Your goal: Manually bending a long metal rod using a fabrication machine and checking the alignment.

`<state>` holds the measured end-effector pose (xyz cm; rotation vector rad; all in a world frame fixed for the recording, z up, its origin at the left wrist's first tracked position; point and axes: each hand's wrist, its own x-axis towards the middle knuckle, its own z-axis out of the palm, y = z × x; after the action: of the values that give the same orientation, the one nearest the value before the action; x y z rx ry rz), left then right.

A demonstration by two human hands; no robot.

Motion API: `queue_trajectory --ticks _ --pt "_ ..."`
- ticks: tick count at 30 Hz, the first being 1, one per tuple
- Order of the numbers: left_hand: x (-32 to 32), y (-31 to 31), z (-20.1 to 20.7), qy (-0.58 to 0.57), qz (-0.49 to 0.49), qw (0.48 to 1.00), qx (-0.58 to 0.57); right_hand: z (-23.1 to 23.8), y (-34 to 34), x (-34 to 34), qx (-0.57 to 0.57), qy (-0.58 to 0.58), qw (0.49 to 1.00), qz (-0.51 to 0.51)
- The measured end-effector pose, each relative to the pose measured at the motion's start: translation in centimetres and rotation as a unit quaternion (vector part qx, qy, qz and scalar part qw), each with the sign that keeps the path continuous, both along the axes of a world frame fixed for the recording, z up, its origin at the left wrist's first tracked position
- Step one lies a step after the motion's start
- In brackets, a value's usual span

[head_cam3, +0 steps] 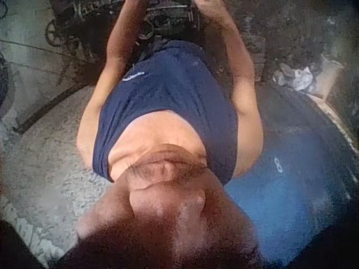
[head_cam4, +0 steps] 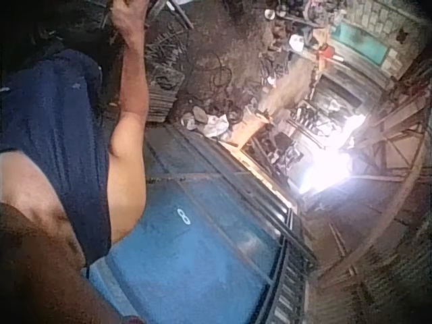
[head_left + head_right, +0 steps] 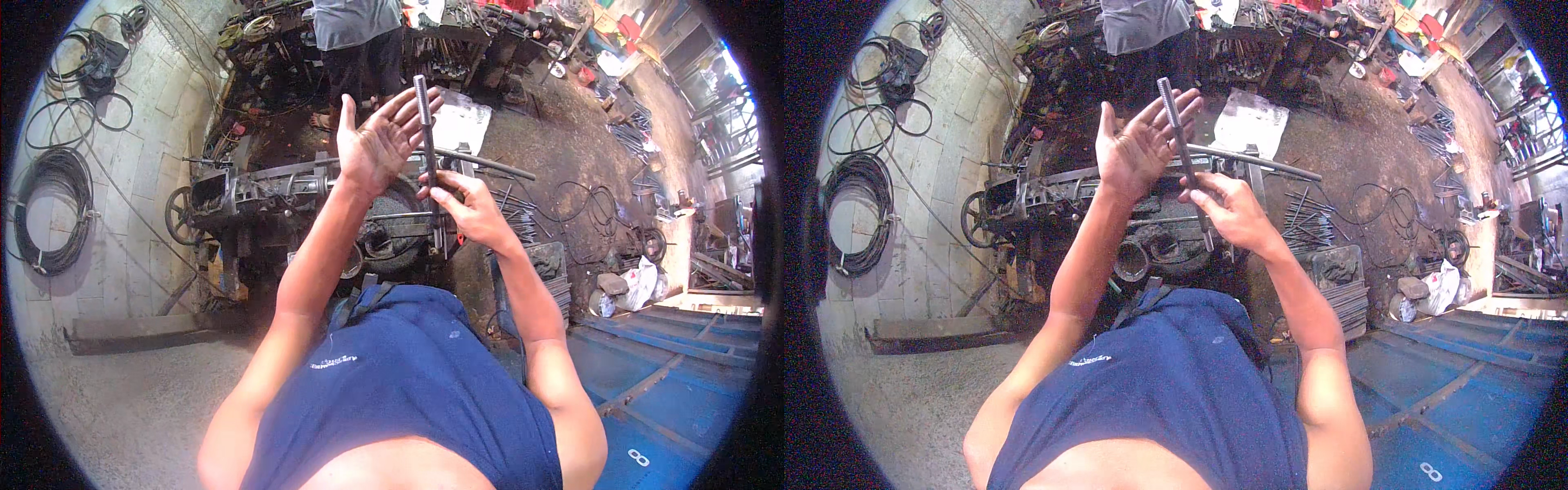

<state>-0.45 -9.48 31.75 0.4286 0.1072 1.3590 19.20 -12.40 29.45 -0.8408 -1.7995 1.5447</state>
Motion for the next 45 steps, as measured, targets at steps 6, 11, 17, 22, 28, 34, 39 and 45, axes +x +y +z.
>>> queue_trajectory --ticks 6,11,17,22,28,34,39,45 --pt "-0.7 0.5 1.2 0.04 0.023 0.999 0.029 0.2 -0.1 -0.1 0.025 -0.021 0.999 0.001" --pt "-1.2 1.0 1.6 0.039 0.034 0.999 0.016 -0.1 0.2 -0.1 0.017 0.006 1.0 -0.005" --pt "-3.8 1.8 0.3 0.049 0.076 0.996 0.01 2.3 2.7 0.1 -0.003 0.143 0.984 -0.103" --pt "-5.6 2.3 -0.5 -0.002 0.111 0.994 0.02 5.7 6.2 0.3 -0.094 0.339 0.927 -0.129" --pt "-5.7 2.0 0.0 -0.027 0.126 0.99 0.053 7.5 7.7 -1.0 -0.192 0.461 0.854 -0.148" --pt "-6.0 1.5 0.3 -0.04 0.117 0.989 0.08 7.7 8.0 -2.8 -0.227 0.489 0.828 -0.153" --pt "-5.7 1.4 0.9 -0.024 0.127 0.989 0.067 7.5 8.1 -3.5 -0.227 0.484 0.829 -0.167" --pt "-5.3 1.5 0.6 -0.021 0.113 0.992 0.051 7.4 7.9 -3.5 -0.208 0.464 0.839 -0.193"
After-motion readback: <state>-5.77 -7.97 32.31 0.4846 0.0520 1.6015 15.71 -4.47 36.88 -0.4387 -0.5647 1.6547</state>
